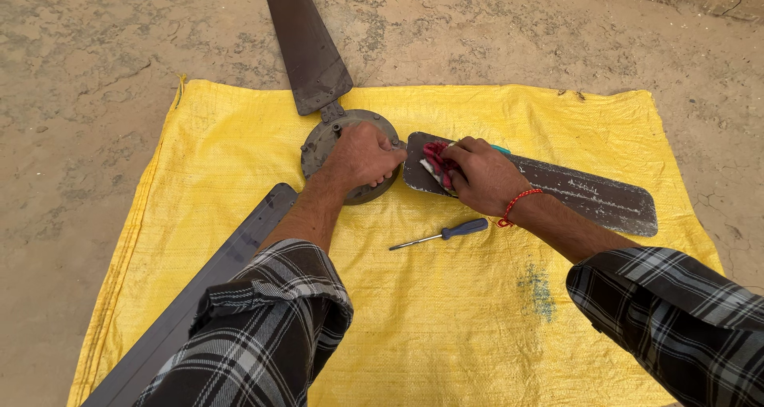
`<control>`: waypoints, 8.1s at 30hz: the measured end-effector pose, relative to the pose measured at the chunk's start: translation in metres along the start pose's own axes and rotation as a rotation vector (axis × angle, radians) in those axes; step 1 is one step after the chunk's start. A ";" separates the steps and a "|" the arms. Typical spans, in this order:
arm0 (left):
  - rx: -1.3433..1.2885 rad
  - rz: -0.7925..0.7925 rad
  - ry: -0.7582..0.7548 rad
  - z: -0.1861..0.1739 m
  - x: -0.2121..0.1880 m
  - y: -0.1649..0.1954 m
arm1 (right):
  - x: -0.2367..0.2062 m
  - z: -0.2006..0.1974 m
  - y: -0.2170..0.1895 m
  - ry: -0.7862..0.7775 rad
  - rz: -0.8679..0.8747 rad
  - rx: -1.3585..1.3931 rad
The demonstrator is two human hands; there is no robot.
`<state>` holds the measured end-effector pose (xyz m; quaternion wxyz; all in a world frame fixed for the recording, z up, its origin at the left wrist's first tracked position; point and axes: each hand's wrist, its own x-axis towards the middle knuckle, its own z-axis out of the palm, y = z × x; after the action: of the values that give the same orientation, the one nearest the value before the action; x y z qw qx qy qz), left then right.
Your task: The person services a disassembled ceiling fan lying on a yellow tarp. They use pliers and a screwdriver to work on the motor hub, then lift each fan blade and wipe dust off both sides with a cloth, setting cleaned blades back on the tarp.
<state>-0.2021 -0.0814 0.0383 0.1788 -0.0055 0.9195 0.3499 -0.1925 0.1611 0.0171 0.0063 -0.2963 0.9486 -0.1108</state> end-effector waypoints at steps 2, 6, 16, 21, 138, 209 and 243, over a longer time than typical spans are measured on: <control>0.030 0.046 -0.059 -0.002 -0.008 0.000 | -0.001 -0.002 0.000 0.007 -0.001 -0.006; 0.326 0.219 -0.147 0.002 -0.030 -0.003 | -0.003 -0.005 -0.007 0.012 -0.002 -0.014; 0.172 0.229 0.238 -0.008 -0.006 -0.001 | -0.002 -0.014 -0.009 0.016 0.009 -0.027; 0.287 0.174 0.236 0.015 0.008 -0.004 | -0.004 -0.004 -0.007 0.062 -0.050 0.016; 0.455 0.088 0.100 -0.016 0.024 0.016 | -0.013 0.001 -0.011 0.065 -0.050 0.078; -1.691 0.755 0.297 -0.224 -0.209 0.142 | 0.025 -0.280 -0.255 0.946 -0.368 -0.297; -1.934 1.046 0.600 -0.306 -0.255 0.141 | 0.053 -0.321 -0.165 1.259 0.050 0.054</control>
<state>-0.0814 -0.2016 0.4253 -0.2952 0.1596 0.1599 0.9283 -0.1685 0.0654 0.3679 -0.5432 -0.1520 0.7741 -0.2876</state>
